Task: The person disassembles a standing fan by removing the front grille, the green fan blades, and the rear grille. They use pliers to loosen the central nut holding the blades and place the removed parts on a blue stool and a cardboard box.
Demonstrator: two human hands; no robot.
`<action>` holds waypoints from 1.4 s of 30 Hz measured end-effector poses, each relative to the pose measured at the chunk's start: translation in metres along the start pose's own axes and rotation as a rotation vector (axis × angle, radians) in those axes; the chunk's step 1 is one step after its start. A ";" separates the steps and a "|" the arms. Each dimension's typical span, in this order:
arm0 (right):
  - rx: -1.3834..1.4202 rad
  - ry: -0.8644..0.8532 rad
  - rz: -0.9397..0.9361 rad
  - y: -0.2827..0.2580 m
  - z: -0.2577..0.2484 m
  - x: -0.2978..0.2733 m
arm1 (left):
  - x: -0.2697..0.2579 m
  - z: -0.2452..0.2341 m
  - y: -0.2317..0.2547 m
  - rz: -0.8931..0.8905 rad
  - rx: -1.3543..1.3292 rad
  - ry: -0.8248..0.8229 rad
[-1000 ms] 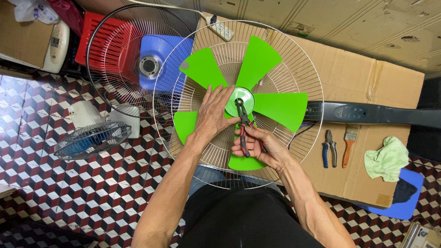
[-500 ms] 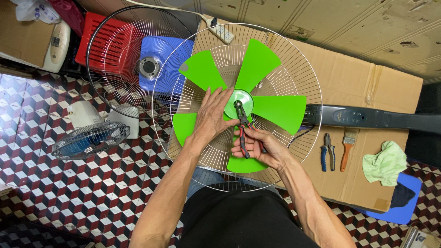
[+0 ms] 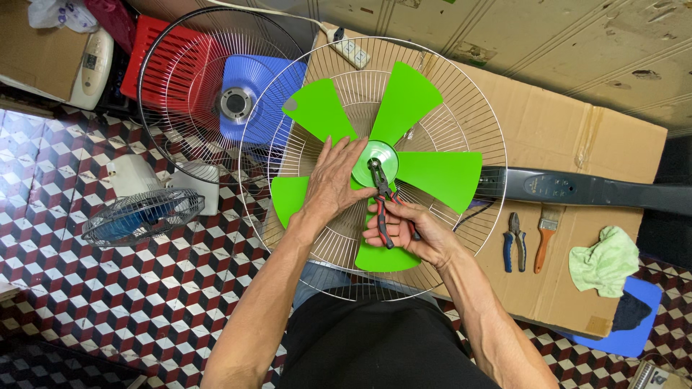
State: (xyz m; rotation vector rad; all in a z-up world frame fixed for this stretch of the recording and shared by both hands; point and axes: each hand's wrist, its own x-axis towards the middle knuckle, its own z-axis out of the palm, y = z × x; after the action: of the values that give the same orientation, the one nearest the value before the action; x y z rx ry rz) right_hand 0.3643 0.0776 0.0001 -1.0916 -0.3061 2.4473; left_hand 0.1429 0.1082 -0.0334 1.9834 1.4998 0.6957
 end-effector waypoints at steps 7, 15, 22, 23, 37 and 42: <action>0.161 -0.039 0.038 0.007 -0.011 0.009 | -0.001 0.000 -0.002 0.022 -0.003 0.025; 0.143 0.060 -0.013 0.016 0.003 0.011 | -0.007 0.005 0.001 0.043 0.051 0.081; 0.122 0.099 -0.054 0.022 0.009 0.014 | -0.013 0.015 0.015 -0.012 0.145 0.183; 0.120 0.104 -0.055 0.023 0.011 0.014 | -0.015 0.017 0.019 -0.019 0.159 0.202; 0.126 0.104 -0.043 0.019 0.010 0.016 | -0.035 -0.025 0.046 -0.270 0.159 -0.183; 0.087 0.109 -0.066 0.023 0.000 0.021 | -0.024 -0.017 0.024 -0.086 0.113 0.046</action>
State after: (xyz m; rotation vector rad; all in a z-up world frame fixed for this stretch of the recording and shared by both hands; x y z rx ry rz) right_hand 0.3446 0.0677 -0.0219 -1.1529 -0.1960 2.3108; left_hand 0.1417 0.0813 -0.0067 1.9840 1.6751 0.6365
